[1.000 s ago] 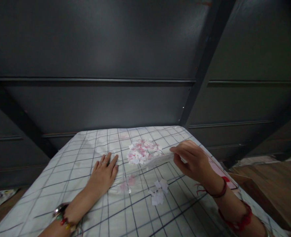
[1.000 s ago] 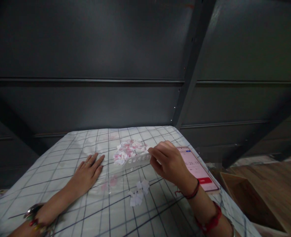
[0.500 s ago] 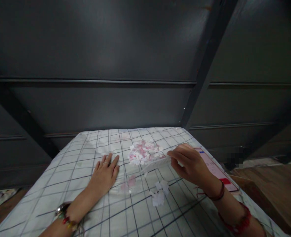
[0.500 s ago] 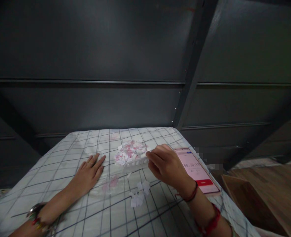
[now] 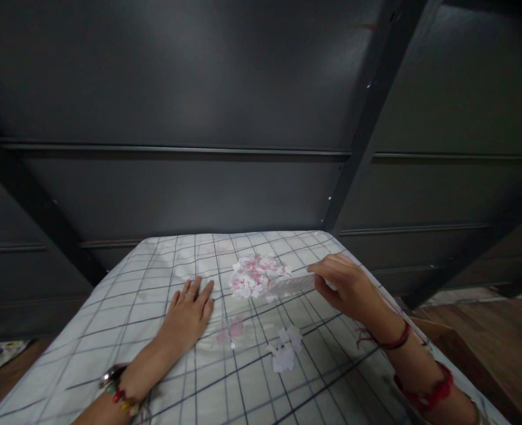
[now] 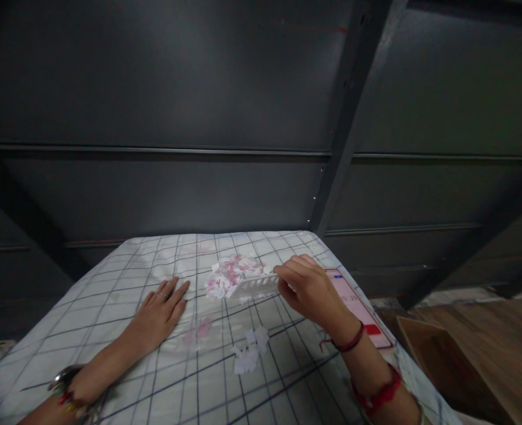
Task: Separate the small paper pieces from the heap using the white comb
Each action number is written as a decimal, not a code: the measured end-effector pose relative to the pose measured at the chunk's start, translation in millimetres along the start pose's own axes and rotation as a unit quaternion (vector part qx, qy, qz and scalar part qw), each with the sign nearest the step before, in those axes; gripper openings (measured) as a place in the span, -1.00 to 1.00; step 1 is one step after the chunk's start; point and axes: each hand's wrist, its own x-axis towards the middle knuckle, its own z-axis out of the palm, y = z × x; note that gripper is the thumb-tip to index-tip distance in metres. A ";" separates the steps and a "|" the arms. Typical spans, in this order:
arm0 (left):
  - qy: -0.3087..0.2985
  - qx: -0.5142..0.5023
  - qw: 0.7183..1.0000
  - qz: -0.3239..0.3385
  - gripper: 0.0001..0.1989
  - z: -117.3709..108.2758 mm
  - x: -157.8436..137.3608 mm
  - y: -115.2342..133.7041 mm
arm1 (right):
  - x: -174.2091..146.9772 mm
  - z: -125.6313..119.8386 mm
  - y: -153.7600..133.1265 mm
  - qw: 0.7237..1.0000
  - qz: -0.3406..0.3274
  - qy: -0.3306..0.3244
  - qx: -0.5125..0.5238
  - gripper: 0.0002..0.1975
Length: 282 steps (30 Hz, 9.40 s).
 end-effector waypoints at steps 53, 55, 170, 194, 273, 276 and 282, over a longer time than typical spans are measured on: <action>-0.006 0.007 1.000 0.003 -0.53 1.4 4.8 2.8 | -6.9 -27.9 23.7 0.992 0.014 -0.056 -0.115 -0.79; -0.007 0.009 1.000 0.002 -0.53 1.4 4.7 3.1 | -5.8 -24.5 21.3 0.992 0.012 -0.061 -0.113 -0.80; 0.044 0.031 0.998 0.022 -0.57 -9.1 1.6 7.1 | 3.0 -5.2 2.7 0.992 0.041 -0.009 -0.118 -0.78; 0.188 -0.169 0.897 0.362 -0.70 -33.9 0.7 23.1 | -11.8 -30.2 27.7 0.981 0.083 -0.090 -0.148 -0.76; 0.199 -0.222 0.894 0.336 -0.74 -30.9 1.4 17.0 | 4.6 -19.6 -5.2 0.992 0.037 -0.117 -0.037 -0.78; 0.204 -0.222 0.892 0.336 -0.75 -32.5 1.5 17.6 | 5.7 -19.1 -8.8 0.995 0.007 -0.096 -0.023 -0.77; 0.196 -0.227 0.891 0.340 -0.75 -32.6 1.3 17.7 | 3.3 -19.6 -2.6 0.994 0.049 -0.090 -0.044 -0.78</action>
